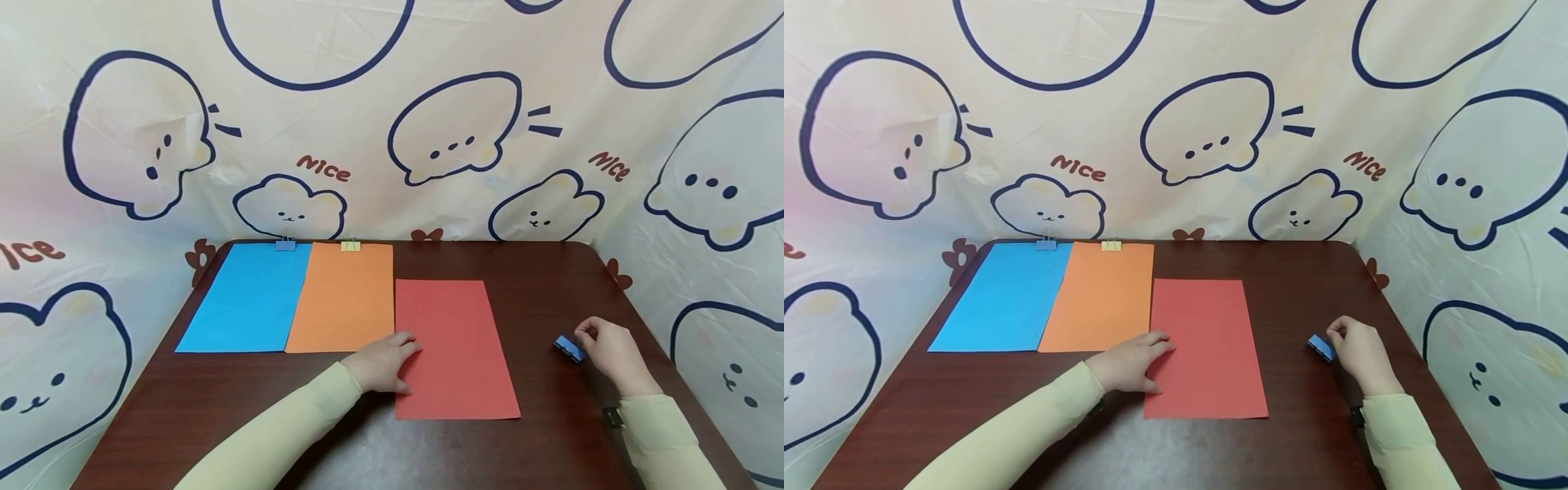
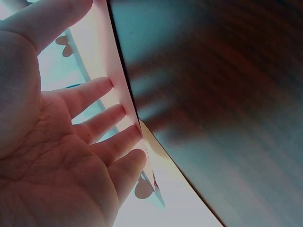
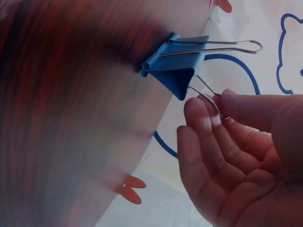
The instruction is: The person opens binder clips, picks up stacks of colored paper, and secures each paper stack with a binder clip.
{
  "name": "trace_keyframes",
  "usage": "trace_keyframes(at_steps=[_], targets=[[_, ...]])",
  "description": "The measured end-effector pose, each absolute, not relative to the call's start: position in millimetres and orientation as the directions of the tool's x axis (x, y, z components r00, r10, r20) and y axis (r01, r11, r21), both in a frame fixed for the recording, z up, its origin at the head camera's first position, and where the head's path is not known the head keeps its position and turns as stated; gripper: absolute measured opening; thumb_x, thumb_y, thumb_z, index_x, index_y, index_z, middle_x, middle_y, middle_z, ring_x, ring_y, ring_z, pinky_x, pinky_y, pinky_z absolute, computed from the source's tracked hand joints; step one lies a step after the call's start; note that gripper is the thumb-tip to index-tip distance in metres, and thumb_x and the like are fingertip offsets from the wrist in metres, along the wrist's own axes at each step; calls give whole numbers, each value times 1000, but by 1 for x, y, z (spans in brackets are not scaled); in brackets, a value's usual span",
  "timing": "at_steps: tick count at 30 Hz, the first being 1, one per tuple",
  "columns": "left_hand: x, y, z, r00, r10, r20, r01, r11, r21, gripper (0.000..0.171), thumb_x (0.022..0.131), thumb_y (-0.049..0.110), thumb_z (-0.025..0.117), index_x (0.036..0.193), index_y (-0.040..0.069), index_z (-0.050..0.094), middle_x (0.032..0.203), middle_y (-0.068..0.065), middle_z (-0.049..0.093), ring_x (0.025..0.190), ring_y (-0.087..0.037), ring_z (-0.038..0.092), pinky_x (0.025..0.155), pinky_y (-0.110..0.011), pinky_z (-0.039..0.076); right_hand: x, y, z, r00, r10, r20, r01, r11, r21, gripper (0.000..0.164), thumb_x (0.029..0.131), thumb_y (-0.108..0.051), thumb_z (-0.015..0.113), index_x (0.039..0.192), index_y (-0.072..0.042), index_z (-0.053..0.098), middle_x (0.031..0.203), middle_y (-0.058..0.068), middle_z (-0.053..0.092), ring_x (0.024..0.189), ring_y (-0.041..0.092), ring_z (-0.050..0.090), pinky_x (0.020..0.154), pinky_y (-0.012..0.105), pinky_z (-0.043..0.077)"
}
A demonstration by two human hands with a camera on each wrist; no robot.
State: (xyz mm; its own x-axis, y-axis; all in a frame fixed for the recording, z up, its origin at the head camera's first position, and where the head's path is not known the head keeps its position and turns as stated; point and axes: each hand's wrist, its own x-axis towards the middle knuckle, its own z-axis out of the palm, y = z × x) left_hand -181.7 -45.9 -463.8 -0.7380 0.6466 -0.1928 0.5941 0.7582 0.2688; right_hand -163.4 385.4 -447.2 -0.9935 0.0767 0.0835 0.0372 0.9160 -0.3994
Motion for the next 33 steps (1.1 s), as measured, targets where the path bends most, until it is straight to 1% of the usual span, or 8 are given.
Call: trace_keyframes(at_steps=[4, 11, 19, 21, 24, 28, 30, 33], targets=[[-182, -46, -465, -738, 649, -187, 597, 756, 267, 79, 84, 41, 85, 151, 14, 51, 157, -6, 43, 145, -23, 45, 115, -35, 43, -165, 385, -448, -993, 82, 81, 43, 916, -399, 14, 100, -11, 63, 99, 2, 68, 82, 14, 68, 71, 23, 59, 64, 37, 48], [-181, -47, -464, -739, 649, -182, 596, 755, 272, 79, 84, 41, 86, 150, 14, 52, 157, -6, 44, 144, -23, 46, 114, -35, 44, -168, 384, -449, -993, 87, 81, 48, 919, -390, 20, 101, -11, 61, 105, 6, 70, 85, 17, 69, 73, 25, 59, 70, 45, 50], [-180, -47, -462, -740, 646, -186, 589, 757, 285, 79, 85, 41, 85, 150, 13, 52, 157, -7, 44, 145, -24, 45, 114, -35, 44, -171, 386, -452, -994, 104, 45, 79, 921, -381, 29, 103, -17, 59, 110, 10, 68, 84, 17, 68, 76, 29, 58, 72, 47, 49], [-180, -47, -463, -740, 647, -185, 590, 756, 283, 79, 85, 41, 85, 150, 13, 52, 157, -7, 43, 145, -24, 45, 114, -35, 44, -172, 387, -452, -993, 113, 26, 95, 919, -383, 36, 105, -22, 56, 113, 12, 66, 88, 21, 69, 79, 31, 60, 75, 51, 51], [-180, -48, -463, -739, 647, -186, 592, 756, 280, 79, 85, 41, 85, 151, 13, 51, 158, -7, 43, 145, -23, 45, 115, -35, 44, -173, 388, -451, -992, 128, -22, 126, 913, -387, 55, 109, -37, 48, 121, 15, 61, 98, 28, 69, 89, 40, 63, 83, 58, 52], [-180, -48, -463, -739, 647, -187, 591, 756, 281, 79, 85, 41, 85, 151, 14, 51, 158, -6, 43, 146, -23, 44, 115, -35, 43, -173, 388, -449, -985, 152, -83, 173, 899, -401, 77, 109, -55, 35, 129, 17, 56, 113, 34, 66, 102, 47, 62, 90, 62, 49], [-180, -48, -464, -739, 647, -188, 590, 757, 282, 80, 85, 41, 85, 151, 14, 51, 159, -6, 42, 147, -23, 43, 115, -35, 43, -173, 388, -448, -981, 166, -103, 194, 891, -411, 82, 107, -60, 33, 129, 16, 55, 116, 35, 65, 102, 46, 62, 89, 61, 49], [-181, -48, -464, -739, 648, -185, 593, 756, 279, 80, 85, 41, 85, 151, 14, 51, 159, -7, 42, 147, -23, 43, 115, -35, 43, -173, 388, -448, -975, 184, -122, 219, 875, -432, 86, 104, -66, 36, 129, 14, 56, 117, 35, 65, 100, 42, 63, 88, 59, 51]])
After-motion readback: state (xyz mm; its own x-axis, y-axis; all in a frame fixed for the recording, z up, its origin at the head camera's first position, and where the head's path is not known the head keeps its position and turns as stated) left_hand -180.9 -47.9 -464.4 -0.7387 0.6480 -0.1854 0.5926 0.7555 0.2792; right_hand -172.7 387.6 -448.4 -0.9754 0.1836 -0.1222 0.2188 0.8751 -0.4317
